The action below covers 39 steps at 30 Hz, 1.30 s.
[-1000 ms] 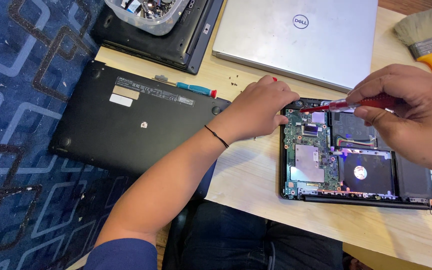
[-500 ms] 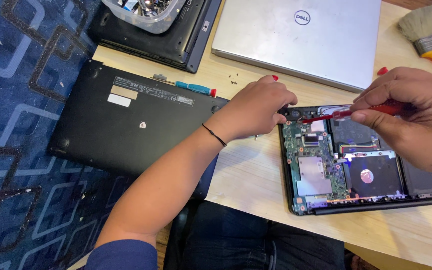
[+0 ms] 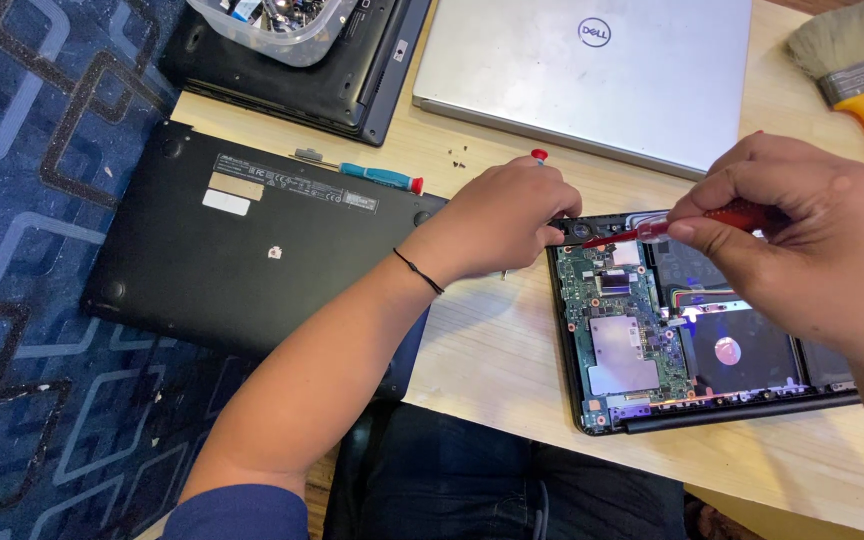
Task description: Disassembling a laptop by removing internal screws and disconnecting components using a screwdriver
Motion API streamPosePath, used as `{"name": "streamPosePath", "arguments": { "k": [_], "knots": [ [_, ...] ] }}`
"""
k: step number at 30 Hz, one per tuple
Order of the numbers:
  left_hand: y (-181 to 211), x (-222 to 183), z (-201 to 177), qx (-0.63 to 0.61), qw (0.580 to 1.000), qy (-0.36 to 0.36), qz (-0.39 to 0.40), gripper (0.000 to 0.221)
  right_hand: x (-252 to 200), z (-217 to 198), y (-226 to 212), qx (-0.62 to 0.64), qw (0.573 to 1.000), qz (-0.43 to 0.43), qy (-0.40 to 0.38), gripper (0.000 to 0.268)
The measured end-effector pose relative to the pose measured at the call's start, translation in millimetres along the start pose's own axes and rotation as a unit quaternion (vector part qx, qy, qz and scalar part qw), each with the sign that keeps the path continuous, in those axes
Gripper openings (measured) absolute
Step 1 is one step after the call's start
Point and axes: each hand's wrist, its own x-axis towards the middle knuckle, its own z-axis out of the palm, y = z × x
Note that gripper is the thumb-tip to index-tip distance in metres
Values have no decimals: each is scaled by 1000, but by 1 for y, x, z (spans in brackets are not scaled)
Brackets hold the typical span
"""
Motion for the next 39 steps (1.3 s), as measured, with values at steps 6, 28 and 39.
{"name": "streamPosePath", "arguments": {
  "k": [6, 28, 39],
  "knots": [
    [4, 0, -3, -2, 1000, -11, -20, 10, 11, -5, -11, -98, 992, -21, -78, 2],
    [2, -1, -1, -6, 1000, 7, -2, 4, 43, -13, -36, -386, 867, -2, -316, 36],
    [5, 1, 1, -102, 991, 61, 60, 23, 44, -5, -41, -448, 851, -49, -270, 8]
  ]
}}
